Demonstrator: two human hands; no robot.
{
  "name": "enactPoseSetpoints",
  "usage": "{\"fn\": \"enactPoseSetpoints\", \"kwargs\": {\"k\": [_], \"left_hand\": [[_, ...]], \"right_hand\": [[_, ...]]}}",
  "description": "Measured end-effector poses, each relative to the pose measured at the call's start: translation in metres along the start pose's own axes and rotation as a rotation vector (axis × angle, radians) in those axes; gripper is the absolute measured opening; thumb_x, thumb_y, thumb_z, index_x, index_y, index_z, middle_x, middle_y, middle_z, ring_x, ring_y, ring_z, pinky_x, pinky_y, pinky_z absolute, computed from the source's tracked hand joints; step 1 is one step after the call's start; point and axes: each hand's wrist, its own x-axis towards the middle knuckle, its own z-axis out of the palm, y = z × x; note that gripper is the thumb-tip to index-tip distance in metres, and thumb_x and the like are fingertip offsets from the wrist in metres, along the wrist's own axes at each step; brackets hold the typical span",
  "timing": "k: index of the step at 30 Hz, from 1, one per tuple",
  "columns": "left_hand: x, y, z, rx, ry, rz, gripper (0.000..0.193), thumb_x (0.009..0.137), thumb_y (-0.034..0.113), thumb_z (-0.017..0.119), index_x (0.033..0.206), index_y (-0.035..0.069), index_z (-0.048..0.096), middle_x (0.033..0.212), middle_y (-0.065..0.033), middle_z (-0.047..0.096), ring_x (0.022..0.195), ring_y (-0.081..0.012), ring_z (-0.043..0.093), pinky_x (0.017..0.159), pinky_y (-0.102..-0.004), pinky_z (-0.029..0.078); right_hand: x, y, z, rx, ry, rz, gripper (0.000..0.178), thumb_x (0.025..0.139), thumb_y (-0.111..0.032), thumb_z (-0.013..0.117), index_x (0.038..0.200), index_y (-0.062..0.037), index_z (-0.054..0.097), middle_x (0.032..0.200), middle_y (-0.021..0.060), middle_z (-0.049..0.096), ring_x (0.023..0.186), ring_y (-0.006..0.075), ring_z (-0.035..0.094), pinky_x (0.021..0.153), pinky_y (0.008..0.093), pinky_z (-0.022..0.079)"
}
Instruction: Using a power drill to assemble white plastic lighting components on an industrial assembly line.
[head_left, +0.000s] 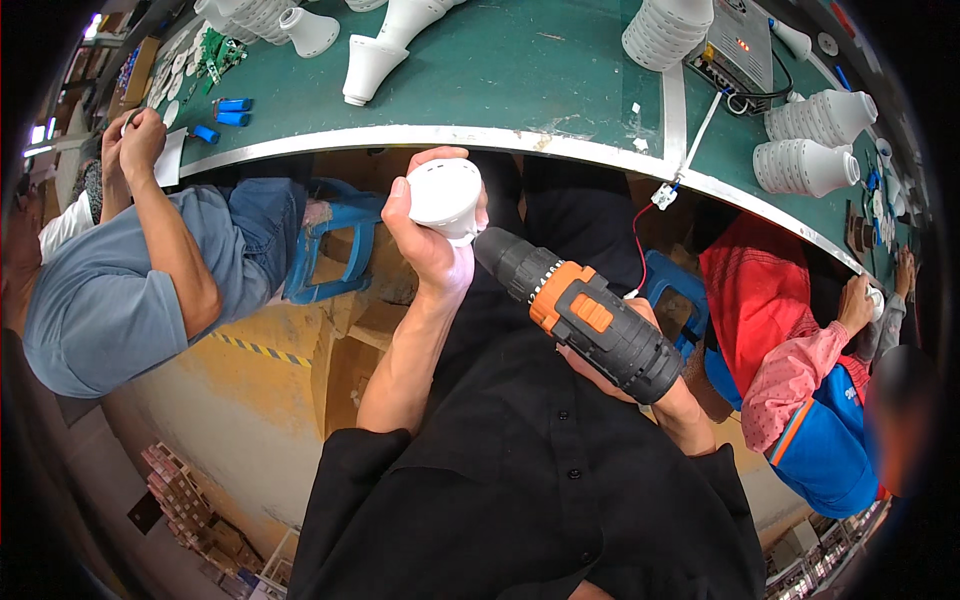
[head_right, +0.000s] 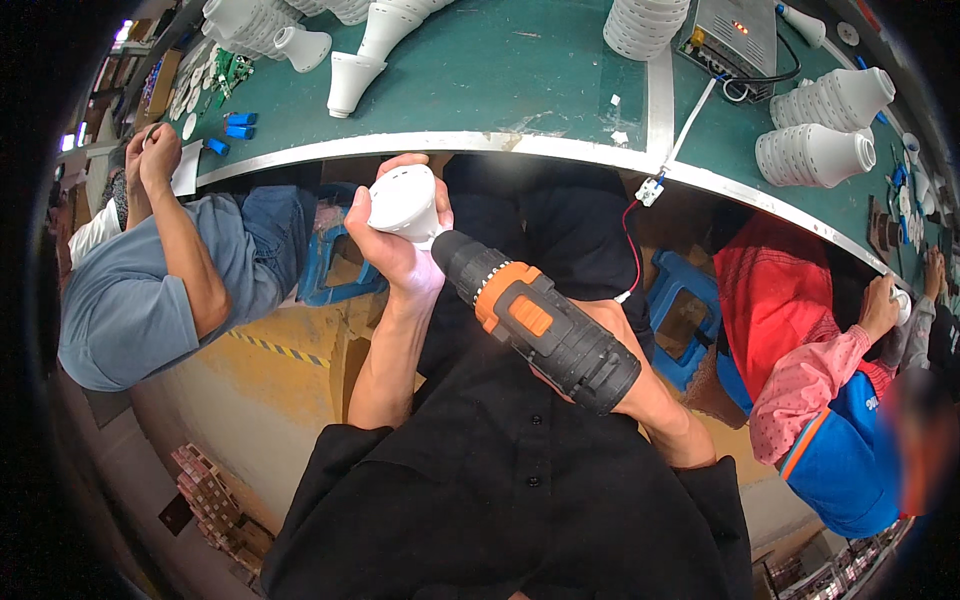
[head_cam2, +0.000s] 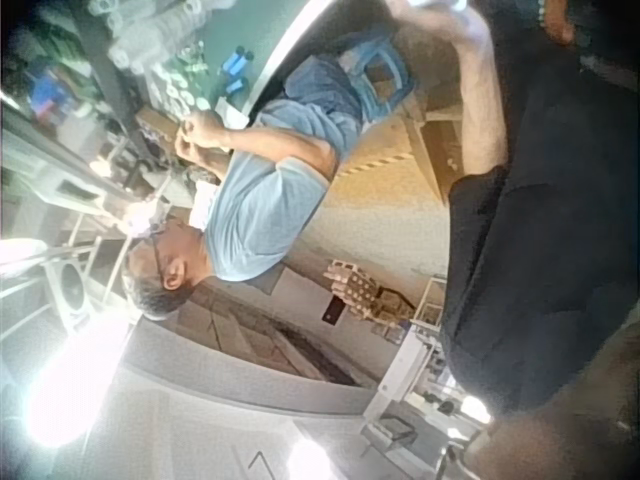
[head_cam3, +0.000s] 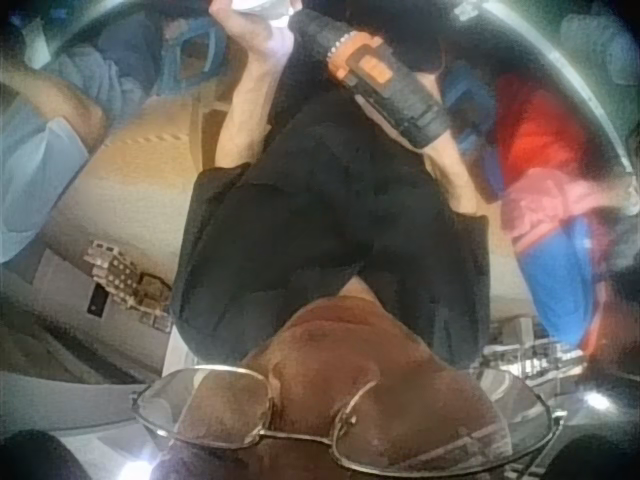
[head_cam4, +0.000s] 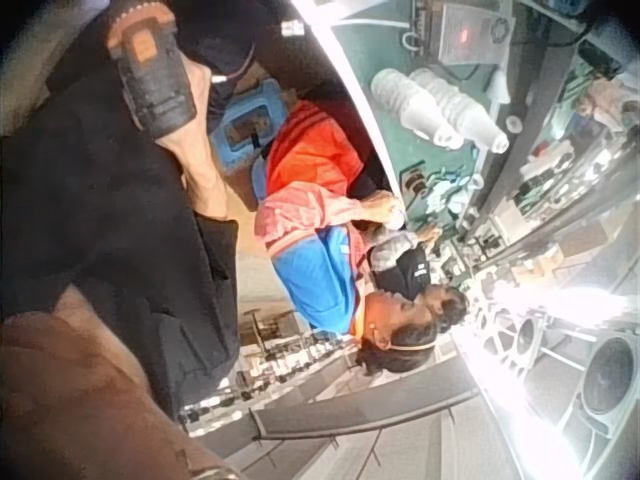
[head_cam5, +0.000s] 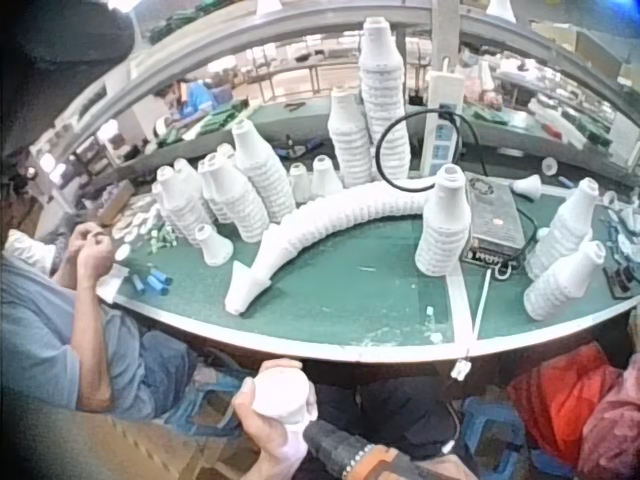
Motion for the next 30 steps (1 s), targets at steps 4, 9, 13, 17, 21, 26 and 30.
{"fn": "enactPoseSetpoints", "kwargs": {"k": [4,9,13,17,21,26,30], "left_hand": [[0.000,0.000,0.000,-0.016,-0.013,0.000,0.061,0.094,0.051,0.031,0.108,-0.002,0.059,0.067,-0.0118,0.058,0.057,-0.0175,0.053,0.050,-0.0277,0.043],[0.000,-0.002,-0.003,-0.019,-0.026,0.003,0.060,0.094,0.051,0.033,0.108,-0.002,0.058,0.066,-0.0115,0.057,0.057,-0.0170,0.054,0.049,-0.0272,0.042],[-0.002,0.001,0.002,-0.032,-0.002,0.003,0.059,0.093,0.050,0.035,0.108,-0.002,0.059,0.067,-0.0112,0.057,0.058,-0.0172,0.054,0.049,-0.0271,0.043],[-0.002,0.001,0.002,-0.035,0.004,0.000,0.059,0.093,0.051,0.036,0.107,-0.002,0.059,0.069,-0.0108,0.058,0.058,-0.0175,0.055,0.049,-0.0273,0.044],[-0.001,0.001,0.002,-0.024,0.010,0.005,0.059,0.093,0.051,0.036,0.107,-0.001,0.059,0.069,-0.0108,0.058,0.059,-0.0174,0.056,0.049,-0.0274,0.043],[-0.004,0.004,0.006,-0.001,0.034,-0.032,0.059,0.092,0.053,0.037,0.108,0.001,0.059,0.071,-0.0090,0.061,0.061,-0.0152,0.057,0.050,-0.0255,0.042],[-0.004,0.004,0.006,0.006,0.035,-0.032,0.060,0.092,0.054,0.038,0.108,0.002,0.059,0.071,-0.0083,0.061,0.062,-0.0145,0.058,0.050,-0.0251,0.042]], "right_hand": [[0.001,0.000,0.000,-0.048,0.010,-0.052,0.045,0.072,-0.010,0.085,0.113,-0.0123,0.067,0.109,0.0037,0.067,0.098,0.0243,0.063,0.080,0.0357,0.046],[0.002,0.002,0.002,-0.093,0.006,-0.071,0.044,0.073,-0.010,0.084,0.114,-0.0125,0.067,0.109,0.0036,0.067,0.098,0.0242,0.063,0.080,0.0360,0.047],[0.018,-0.013,-0.002,0.221,0.044,0.092,0.022,0.070,-0.002,0.075,0.088,0.0033,0.064,0.077,0.0116,0.064,0.064,0.0224,0.063,0.062,0.0313,0.049],[0.023,-0.014,-0.001,0.195,0.076,0.054,0.021,0.071,-0.002,0.075,0.087,0.0031,0.063,0.077,0.0114,0.065,0.064,0.0227,0.064,0.062,0.0312,0.049],[0.026,-0.015,-0.002,0.159,0.070,0.035,0.021,0.071,-0.002,0.076,0.088,0.0027,0.064,0.078,0.0120,0.066,0.066,0.0246,0.067,0.062,0.0314,0.050],[0.028,-0.015,-0.002,0.129,0.079,0.003,0.022,0.072,-0.002,0.076,0.090,0.0022,0.064,0.080,0.0124,0.067,0.067,0.0262,0.068,0.063,0.0314,0.051],[0.030,-0.014,-0.001,0.122,0.089,-0.020,0.022,0.072,-0.001,0.076,0.091,0.0022,0.065,0.079,0.0125,0.067,0.068,0.0266,0.068,0.063,0.0311,0.052]]}}
